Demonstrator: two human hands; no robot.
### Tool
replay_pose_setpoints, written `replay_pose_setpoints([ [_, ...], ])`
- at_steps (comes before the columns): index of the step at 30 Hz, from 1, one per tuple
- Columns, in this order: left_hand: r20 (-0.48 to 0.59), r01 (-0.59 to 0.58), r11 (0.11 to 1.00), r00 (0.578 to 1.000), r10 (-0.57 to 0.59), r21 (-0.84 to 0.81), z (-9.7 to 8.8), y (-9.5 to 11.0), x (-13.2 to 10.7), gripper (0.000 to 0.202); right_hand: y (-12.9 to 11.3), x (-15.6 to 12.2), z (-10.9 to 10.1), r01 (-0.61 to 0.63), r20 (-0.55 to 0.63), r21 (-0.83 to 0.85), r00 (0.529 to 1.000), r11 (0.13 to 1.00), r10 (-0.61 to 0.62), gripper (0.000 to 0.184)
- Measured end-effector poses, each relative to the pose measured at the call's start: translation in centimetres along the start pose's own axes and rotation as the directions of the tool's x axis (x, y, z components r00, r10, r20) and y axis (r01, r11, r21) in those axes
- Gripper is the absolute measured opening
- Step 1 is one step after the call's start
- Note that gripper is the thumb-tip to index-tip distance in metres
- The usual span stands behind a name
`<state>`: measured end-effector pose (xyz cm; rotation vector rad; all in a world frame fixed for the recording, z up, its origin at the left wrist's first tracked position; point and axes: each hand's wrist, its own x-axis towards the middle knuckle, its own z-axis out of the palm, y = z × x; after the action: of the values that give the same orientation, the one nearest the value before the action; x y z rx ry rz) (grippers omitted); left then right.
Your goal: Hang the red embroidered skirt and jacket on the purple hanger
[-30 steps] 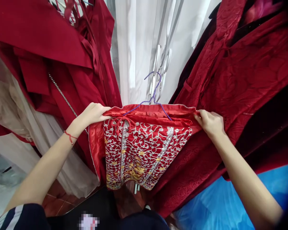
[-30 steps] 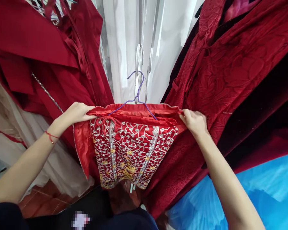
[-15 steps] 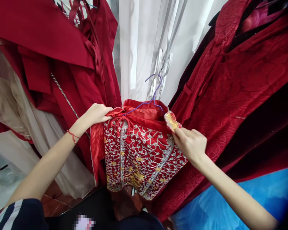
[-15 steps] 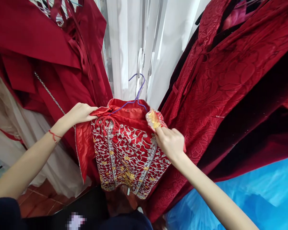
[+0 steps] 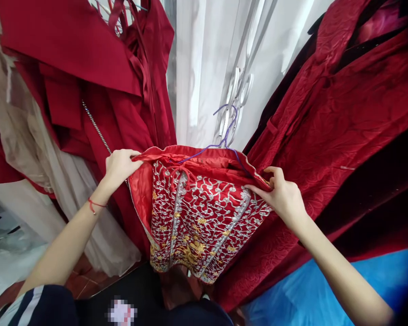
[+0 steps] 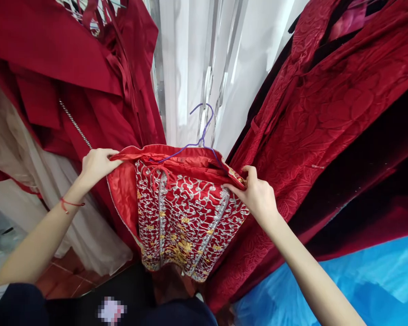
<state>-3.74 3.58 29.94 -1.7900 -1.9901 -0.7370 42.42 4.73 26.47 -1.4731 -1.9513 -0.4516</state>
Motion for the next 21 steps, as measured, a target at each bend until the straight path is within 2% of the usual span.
replay_pose_setpoints([
  [2, -0.125, 0.035, 0.994, 0.991, -0.048, -0.105, 1.2, -0.3, -0.7, 0.031, 0.0, 0.6, 0.0, -0.02, 0.069, -0.067, 0.997, 0.998, 0.024, 0.069],
  [3, -0.144, 0.054, 0.989, 0.987, -0.075, -0.14, 2.0, -0.3, -1.1, 0.033, 0.1, 0.8, -0.1, -0.017, 0.104, -0.106, 0.994, 0.994, 0.028, 0.067],
  [5, -0.086, 0.104, 0.984, 0.989, -0.117, -0.146, 3.5, 0.1, -1.8, 0.038, 0.1, 1.1, -0.1, 0.01, 0.143, -0.156, 0.99, 0.988, 0.012, 0.063],
  [7, 0.028, 0.122, 0.99, 0.992, -0.12, -0.075, 4.6, 0.4, -2.3, 0.041, 0.1, 1.3, -0.1, 0.08, 0.124, -0.156, 0.99, 0.984, -0.061, 0.06],
  [10, 0.086, 0.063, 0.996, 0.994, -0.068, 0.062, 4.7, -0.1, -2.0, 0.039, 0.2, 1.7, 0.1, 0.19, 0.065, -0.013, 0.98, 0.982, -0.189, 0.055],
  [13, 0.07, -0.085, 0.991, 0.994, 0.078, 0.107, 3.0, -1.4, -0.7, 0.033, 0.5, 2.4, 0.3, 0.156, 0.162, 0.191, 0.969, 0.969, -0.187, 0.048],
  [15, 0.07, -0.165, 0.979, 0.985, 0.157, 0.123, 1.2, -2.1, 0.5, 0.03, 0.6, 2.8, 0.2, 0.09, 0.245, 0.217, 0.959, 0.972, -0.143, 0.046],
  [18, -0.004, -0.116, 0.982, 0.993, 0.117, 0.149, -2.2, -1.8, 2.2, 0.027, 0.4, 3.1, -0.1, 0.026, 0.286, 0.198, 0.955, 0.98, -0.083, 0.047],
  [21, -0.2, -0.005, 0.993, 0.979, 0.029, 0.12, -5.8, 0.8, 2.0, 0.028, -0.2, 2.7, -0.3, -0.007, 0.318, 0.167, 0.947, 0.986, -0.047, 0.045],
])
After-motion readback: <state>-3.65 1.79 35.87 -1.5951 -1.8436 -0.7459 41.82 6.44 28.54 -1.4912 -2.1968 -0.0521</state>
